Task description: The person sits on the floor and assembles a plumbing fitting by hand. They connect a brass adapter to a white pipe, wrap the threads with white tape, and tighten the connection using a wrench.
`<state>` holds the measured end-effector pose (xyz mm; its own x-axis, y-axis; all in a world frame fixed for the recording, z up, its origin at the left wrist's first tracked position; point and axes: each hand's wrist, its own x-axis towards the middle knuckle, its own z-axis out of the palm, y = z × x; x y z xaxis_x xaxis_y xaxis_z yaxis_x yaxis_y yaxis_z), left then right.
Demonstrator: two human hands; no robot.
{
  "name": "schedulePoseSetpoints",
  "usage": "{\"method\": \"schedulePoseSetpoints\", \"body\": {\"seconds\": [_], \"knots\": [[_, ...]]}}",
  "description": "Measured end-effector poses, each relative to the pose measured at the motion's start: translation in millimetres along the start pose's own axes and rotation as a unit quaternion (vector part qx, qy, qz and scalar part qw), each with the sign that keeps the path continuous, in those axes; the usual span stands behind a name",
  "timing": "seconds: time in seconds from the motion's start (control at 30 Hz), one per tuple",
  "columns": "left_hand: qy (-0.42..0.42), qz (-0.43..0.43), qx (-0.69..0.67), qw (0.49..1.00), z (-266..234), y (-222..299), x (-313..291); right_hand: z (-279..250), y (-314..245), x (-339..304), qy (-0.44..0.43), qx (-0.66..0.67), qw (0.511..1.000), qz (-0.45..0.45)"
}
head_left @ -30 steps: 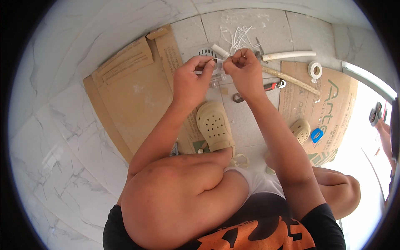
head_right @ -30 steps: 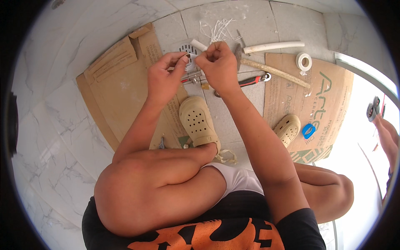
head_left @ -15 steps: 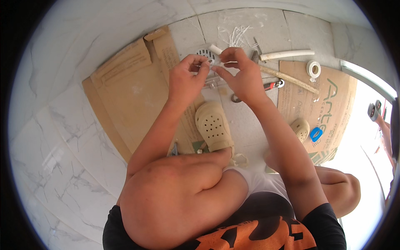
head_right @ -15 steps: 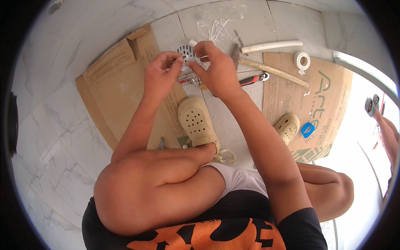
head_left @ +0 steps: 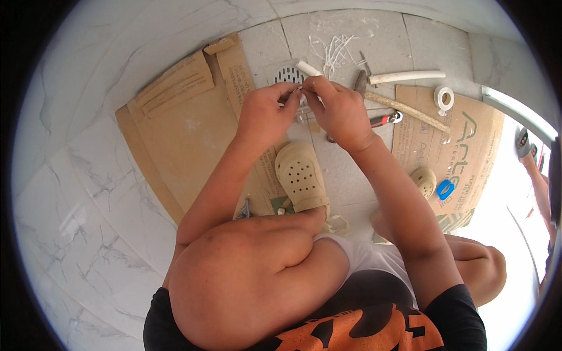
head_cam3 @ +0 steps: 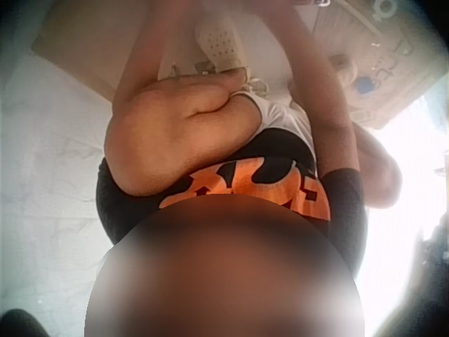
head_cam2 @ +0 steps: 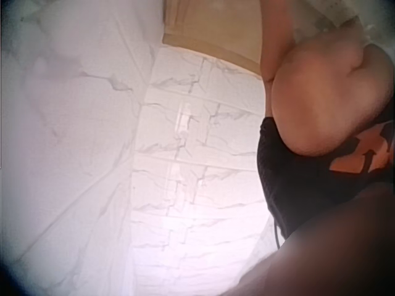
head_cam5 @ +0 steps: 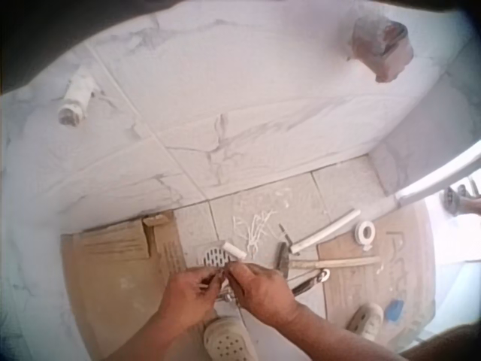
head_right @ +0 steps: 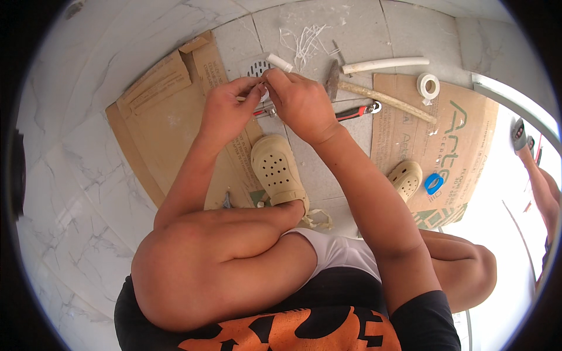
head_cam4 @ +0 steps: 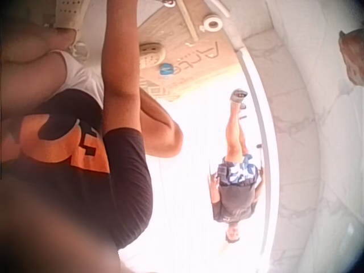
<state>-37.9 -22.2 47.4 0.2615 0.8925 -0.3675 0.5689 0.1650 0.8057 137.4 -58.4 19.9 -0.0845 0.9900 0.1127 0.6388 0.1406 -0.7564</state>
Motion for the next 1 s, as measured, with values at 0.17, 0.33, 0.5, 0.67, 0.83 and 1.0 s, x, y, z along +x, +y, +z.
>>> {"method": "schedulePoseSetpoints", "body": {"seconds": [0.17,0.33,0.5,0.67,0.83,1.0], "knots": [[-0.004,0.017,0.01,1.0,1.3,-4.9,-1.3,0.1,1.0,0.0,0.014,0.086,0.988,0.131],[0.002,0.016,0.025,1.0,-1.2,-7.5,1.6,-3.3,14.1,-0.6,0.028,0.198,0.955,0.219],[0.0,0.0,0.035,0.999,-3.8,-8.1,3.8,0.8,20.0,-3.3,0.041,0.263,0.917,0.296],[-0.008,-0.006,0.043,0.999,-2.2,-7.9,1.4,-0.8,12.3,-8.1,0.013,0.173,0.969,0.174],[-0.03,-0.019,0.029,0.999,-3.0,-5.6,-0.3,4.0,5.9,-9.8,-0.028,0.098,0.991,0.089],[-0.048,0.001,0.068,0.997,-2.0,-6.5,-2.1,4.2,2.6,-7.1,-0.05,0.053,0.993,0.088]]}}
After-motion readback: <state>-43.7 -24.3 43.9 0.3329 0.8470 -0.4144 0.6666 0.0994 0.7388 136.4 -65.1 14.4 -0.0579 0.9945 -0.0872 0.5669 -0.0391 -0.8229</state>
